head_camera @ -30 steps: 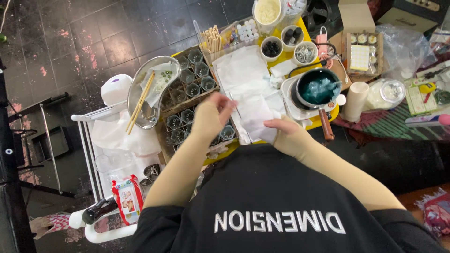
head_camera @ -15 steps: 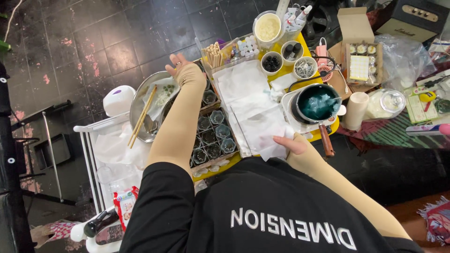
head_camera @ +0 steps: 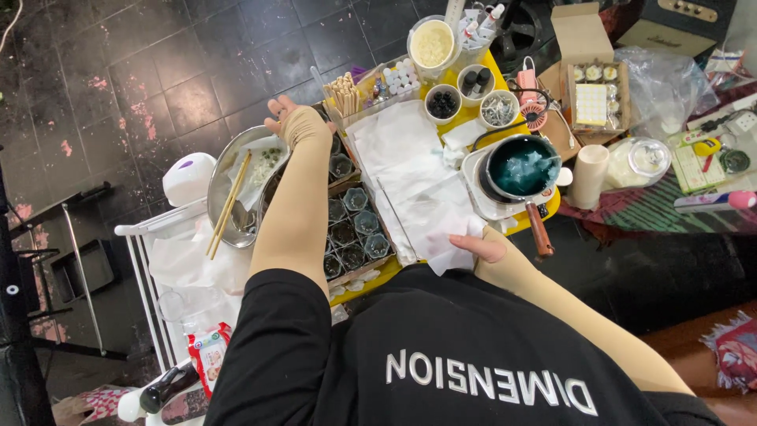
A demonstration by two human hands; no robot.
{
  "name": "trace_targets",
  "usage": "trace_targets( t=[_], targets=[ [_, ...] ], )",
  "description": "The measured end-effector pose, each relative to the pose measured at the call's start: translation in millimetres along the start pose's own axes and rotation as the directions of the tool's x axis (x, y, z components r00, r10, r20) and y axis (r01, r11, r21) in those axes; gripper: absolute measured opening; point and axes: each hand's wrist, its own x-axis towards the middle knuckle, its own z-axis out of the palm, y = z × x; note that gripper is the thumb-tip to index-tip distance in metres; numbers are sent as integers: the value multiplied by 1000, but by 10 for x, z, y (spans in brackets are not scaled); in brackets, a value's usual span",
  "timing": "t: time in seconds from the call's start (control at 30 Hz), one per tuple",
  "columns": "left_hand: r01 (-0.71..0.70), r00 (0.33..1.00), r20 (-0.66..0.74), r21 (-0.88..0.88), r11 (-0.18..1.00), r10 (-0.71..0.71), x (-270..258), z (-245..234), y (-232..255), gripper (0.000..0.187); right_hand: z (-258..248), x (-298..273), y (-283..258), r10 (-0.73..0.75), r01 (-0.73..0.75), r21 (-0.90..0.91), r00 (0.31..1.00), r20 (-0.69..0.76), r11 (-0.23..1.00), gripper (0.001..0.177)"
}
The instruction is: Cleaning small glass jars with wet wipes at a workshop station.
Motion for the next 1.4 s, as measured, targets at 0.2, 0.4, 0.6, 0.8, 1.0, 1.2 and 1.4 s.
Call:
trace_targets(
  t=[0.2,0.4,0.6,0.8,1.0,1.2,1.4],
  targets=[
    [-31,999,-40,49,998,32,-919,-906,-136,81,79,-11,-58,9,-9,28,1000,15,1000,39],
    [-234,920,-98,-913,333,380,-1241,-235,-963,53,-145,36,121,-292,393,-642,919,264,658,34],
    [348,573,-66,-883,-315,817,-2347,-274,-843,55,325,68,-106,-107,97,99,989,101,990,47],
    [100,726,-129,-952,-289,676,-2883,-132,-645,42,579,-78,-204,-273,305,-43,900,339,951,51],
    [-745,644,-577,-623,239,502,-3275,-700,-608,54,21,123,257,-200,178,114,952,229,977,47],
    [-544,785,-470,-835,86,403,-3198,-471,-553,58,155,-62,165,-270,298,-503,954,129,811,34],
    [210,838,38,-943,-258,544,-2879,-193,-616,50,95,-170,209,-373,430,-464,903,215,774,30]
  ],
)
